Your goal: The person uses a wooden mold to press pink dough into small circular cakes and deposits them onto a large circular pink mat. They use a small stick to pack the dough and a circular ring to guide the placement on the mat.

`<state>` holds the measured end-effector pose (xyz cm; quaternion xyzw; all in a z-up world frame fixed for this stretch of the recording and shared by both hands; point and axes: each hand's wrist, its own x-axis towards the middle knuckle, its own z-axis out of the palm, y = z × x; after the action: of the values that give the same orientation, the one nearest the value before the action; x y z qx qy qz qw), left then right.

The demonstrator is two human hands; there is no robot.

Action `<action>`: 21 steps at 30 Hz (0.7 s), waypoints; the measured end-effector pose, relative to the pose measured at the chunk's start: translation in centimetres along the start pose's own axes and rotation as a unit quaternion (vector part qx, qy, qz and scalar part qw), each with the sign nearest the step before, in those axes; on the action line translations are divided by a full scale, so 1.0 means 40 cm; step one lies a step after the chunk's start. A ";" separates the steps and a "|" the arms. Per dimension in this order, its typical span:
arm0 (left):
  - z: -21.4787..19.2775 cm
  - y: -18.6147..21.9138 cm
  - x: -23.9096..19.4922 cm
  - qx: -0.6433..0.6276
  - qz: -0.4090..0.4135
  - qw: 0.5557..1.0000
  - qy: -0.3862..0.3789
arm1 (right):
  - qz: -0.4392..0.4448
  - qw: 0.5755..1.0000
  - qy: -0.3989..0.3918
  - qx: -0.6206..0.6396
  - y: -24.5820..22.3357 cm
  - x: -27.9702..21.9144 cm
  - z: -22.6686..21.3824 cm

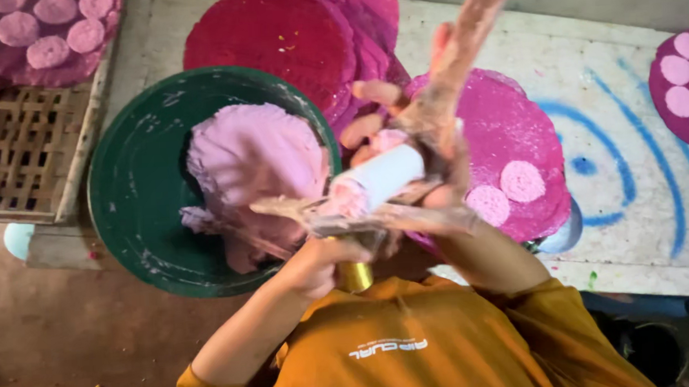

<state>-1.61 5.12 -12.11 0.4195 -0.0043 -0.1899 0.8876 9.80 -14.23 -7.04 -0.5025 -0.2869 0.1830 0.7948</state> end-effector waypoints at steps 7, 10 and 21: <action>0.140 0.094 0.054 0.539 -0.019 0.841 0.041 | -0.166 0.957 -0.087 -0.221 -0.181 -0.136 -0.101; 0.214 0.089 0.083 0.572 -0.015 0.820 -0.018 | -0.300 0.796 -0.181 -0.493 -0.225 -0.211 -0.128; 0.295 -0.070 0.265 0.339 -0.047 0.917 -0.206 | -0.106 0.934 -0.013 -0.342 -0.210 -0.374 -0.223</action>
<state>5.31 -8.88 -8.16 0.6462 -0.2315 -0.3013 0.6618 4.04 -32.69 -6.47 -0.7079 -0.3941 -0.0045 0.5861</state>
